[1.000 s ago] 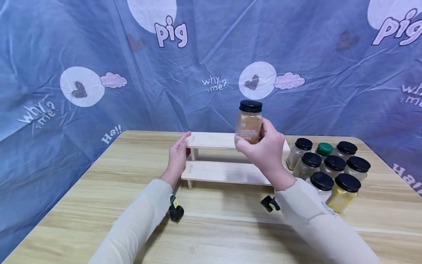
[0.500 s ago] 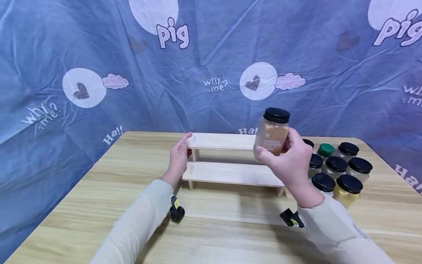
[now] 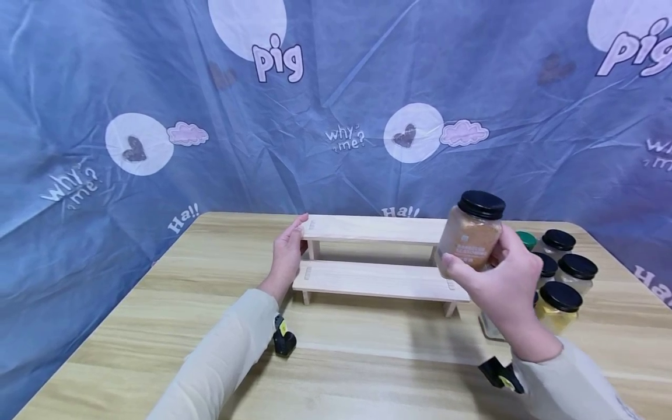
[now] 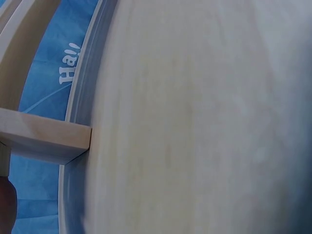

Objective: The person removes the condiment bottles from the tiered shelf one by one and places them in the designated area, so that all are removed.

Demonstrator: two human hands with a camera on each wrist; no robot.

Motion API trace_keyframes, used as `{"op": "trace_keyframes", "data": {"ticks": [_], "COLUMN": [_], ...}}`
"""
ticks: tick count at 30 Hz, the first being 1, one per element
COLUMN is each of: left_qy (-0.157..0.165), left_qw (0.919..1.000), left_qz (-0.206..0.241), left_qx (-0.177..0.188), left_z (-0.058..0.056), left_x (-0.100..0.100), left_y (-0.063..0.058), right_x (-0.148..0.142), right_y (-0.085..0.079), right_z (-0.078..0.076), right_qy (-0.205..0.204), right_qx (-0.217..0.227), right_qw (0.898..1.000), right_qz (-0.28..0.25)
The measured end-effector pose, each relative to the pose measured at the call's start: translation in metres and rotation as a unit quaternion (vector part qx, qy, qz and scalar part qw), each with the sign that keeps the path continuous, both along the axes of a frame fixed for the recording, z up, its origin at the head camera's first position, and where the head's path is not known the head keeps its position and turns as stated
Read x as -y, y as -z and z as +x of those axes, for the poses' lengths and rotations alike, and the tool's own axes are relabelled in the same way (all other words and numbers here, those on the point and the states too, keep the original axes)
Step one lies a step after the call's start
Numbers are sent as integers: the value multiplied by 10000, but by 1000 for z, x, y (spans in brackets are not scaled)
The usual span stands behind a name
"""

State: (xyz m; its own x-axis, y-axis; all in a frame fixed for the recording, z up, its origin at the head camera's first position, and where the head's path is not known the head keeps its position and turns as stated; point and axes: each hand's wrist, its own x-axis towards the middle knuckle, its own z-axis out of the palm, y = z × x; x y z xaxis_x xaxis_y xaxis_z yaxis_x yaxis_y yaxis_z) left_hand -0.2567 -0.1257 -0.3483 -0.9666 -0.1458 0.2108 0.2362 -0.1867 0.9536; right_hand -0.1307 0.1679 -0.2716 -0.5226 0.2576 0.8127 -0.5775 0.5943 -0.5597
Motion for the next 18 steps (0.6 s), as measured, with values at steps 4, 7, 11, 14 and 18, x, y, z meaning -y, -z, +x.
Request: {"op": "trace_keyframes", "data": {"ticks": [4, 7, 11, 14, 18], "left_qy": [-38, -3, 19, -16, -4], "left_qw": [10000, 10000, 10000, 10000, 10000], "left_qz": [-65, -31, 8, 3, 11], "left_qx": [-17, -44, -41, -40, -79], "left_z": [0, 0, -1, -2, -2], "left_x": [-1, 0, 0, 0, 0], "left_y": [1, 3, 4, 5, 3], "right_x": [-12, -21, -33, -40, -50], "right_y": [5, 8, 10, 10, 9], "right_z": [4, 9, 15, 19, 26], "right_qy": [177, 287, 401, 443, 535], "right_qx": [18, 95, 197, 283, 622], "right_qw": [9998, 9995, 9989, 9985, 9966], "right_qz": [14, 15, 103, 143, 93]}}
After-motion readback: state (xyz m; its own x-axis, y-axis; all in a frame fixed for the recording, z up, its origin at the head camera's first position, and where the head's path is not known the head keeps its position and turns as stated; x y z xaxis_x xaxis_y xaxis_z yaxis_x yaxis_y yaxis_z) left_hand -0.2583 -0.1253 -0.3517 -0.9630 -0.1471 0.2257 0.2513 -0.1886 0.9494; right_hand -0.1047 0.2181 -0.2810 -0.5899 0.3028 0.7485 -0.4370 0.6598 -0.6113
